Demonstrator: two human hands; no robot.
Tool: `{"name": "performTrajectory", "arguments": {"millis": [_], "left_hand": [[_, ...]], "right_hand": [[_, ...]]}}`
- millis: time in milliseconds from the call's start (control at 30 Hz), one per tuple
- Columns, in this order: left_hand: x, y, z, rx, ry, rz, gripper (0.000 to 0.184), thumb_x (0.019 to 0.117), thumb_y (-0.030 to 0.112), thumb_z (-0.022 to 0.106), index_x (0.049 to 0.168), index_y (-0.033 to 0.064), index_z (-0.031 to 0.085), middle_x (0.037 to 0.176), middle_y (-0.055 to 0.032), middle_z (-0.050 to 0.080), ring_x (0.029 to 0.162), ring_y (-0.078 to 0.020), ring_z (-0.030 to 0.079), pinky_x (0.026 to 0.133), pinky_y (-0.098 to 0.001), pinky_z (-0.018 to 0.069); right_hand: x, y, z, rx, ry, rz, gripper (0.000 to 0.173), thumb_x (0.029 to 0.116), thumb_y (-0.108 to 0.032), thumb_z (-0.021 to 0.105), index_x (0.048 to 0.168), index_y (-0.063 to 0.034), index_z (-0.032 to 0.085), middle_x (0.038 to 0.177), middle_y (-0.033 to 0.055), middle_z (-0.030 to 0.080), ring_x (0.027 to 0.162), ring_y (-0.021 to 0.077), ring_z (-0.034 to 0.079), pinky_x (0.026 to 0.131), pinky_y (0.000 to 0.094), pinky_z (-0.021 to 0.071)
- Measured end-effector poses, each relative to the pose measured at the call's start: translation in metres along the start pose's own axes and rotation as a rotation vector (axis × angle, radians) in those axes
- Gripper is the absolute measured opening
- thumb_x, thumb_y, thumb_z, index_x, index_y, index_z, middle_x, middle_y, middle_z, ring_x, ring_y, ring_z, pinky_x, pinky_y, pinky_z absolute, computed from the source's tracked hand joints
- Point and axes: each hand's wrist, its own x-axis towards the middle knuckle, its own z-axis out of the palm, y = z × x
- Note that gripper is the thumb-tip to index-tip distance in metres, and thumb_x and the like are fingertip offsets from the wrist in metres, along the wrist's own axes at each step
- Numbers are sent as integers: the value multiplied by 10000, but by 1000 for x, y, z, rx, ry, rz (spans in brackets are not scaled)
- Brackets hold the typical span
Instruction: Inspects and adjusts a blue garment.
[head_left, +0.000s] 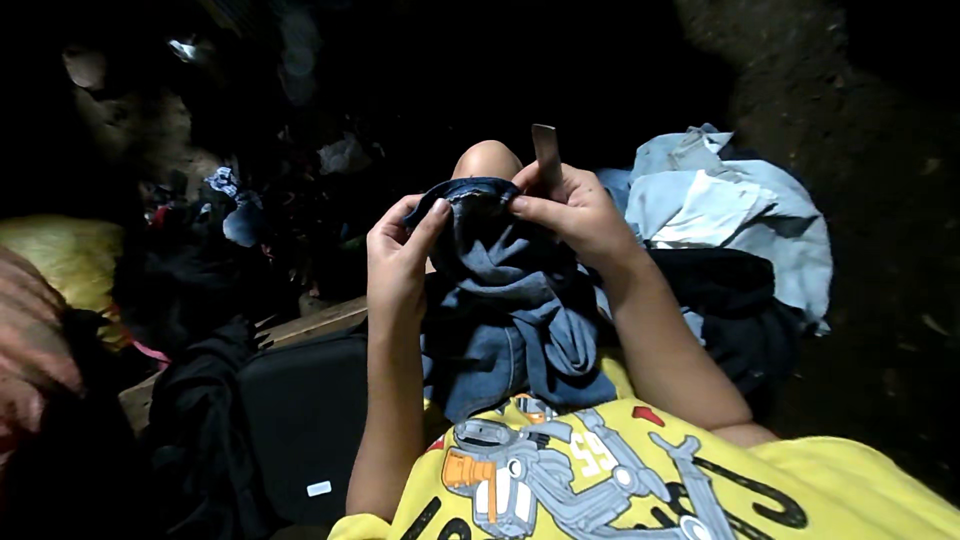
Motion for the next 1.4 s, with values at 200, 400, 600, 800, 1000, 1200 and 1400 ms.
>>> {"name": "performTrajectory", "arguments": {"millis": [200,400,600,800,1000,1200,1400], "left_hand": [[-1,4,0,-27,49,-34,261,1075,120,466,927,133,681,794,68,723,732,-6,693,722,-199,596],[0,4,-1,-4,48,-21,416,1122,245,347,849,157,649,744,71,692,705,-9,672,693,-203,581],[-2,6,0,-12,79,-26,419,1127,256,326,891,148,656,779,67,711,748,-17,692,728,-214,594],[-6,8,6,-84,99,-71,392,1133,305,296,1004,168,639,851,75,720,806,-20,707,768,-222,606],[-6,1,3,-168,165,-136,396,1134,343,284,1080,141,621,907,35,715,847,-50,708,773,-251,610],[-14,-16,-9,-194,240,-180,354,1130,356,322,1134,148,609,958,39,716,881,-47,710,785,-249,612],[-14,-19,-10,-179,241,-146,354,1132,351,314,1101,167,616,913,54,712,851,-27,702,770,-227,603]], "right_hand": [[-3,0,-9,72,-20,20,122,978,-57,570,1051,-142,618,741,-144,591,549,-74,475,484,103,389],[-4,0,-12,95,-35,22,114,988,-71,578,1058,-152,617,723,-152,585,520,-80,445,454,97,361],[-5,2,-11,93,-38,21,118,979,-69,586,1049,-157,625,728,-155,588,528,-82,445,461,97,355],[-4,0,-9,77,-40,25,110,1003,-86,558,1061,-158,619,699,-163,539,512,-82,412,455,98,342],[1,4,-12,-231,46,22,228,1072,-169,456,1129,-77,657,796,-101,550,602,-61,436,551,122,374],[-1,17,-16,-602,-4,35,367,986,-200,639,1340,-104,648,869,49,658,634,97,523,595,305,459],[-3,25,-15,-658,-54,-7,197,949,-199,693,1114,-92,700,760,25,620,601,115,522,571,336,453]]}}
